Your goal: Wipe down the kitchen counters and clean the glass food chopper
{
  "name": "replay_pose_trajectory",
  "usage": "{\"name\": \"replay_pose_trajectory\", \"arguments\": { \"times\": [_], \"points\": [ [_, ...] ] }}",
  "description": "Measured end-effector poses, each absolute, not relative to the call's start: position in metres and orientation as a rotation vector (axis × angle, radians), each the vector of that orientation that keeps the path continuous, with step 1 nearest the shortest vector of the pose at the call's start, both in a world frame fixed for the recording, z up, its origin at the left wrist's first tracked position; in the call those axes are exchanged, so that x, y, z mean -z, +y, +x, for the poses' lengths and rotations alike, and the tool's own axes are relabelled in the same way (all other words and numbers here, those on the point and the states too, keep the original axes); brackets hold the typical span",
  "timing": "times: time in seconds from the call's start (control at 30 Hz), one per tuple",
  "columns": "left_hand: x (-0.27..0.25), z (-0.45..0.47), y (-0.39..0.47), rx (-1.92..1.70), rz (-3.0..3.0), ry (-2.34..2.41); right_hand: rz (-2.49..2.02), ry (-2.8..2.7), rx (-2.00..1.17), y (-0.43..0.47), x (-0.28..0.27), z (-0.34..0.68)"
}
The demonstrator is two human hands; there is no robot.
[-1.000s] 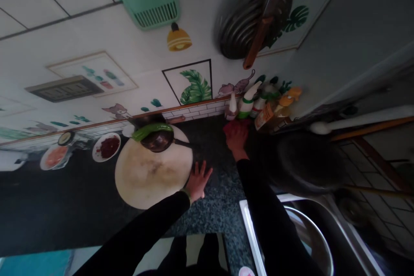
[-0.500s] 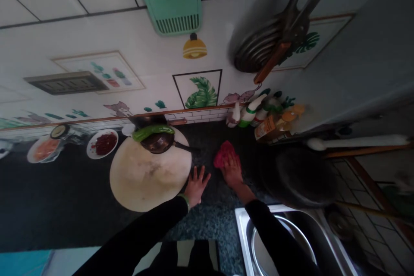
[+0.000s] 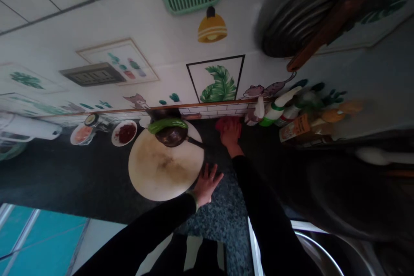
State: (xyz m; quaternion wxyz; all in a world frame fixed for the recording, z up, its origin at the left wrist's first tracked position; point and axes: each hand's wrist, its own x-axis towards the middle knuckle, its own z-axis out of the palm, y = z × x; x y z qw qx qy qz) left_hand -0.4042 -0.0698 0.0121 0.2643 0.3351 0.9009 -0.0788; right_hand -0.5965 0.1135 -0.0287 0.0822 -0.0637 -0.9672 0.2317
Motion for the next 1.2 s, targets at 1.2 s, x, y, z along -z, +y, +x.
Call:
{"name": "replay_pose_trajectory", "arguments": {
  "times": [1.2],
  "points": [
    [-0.008,-0.399,-0.076,0.021,0.934,2.451,0.992,-2.866,-0.528,0.097,0.041,-0.614]
  ]
}}
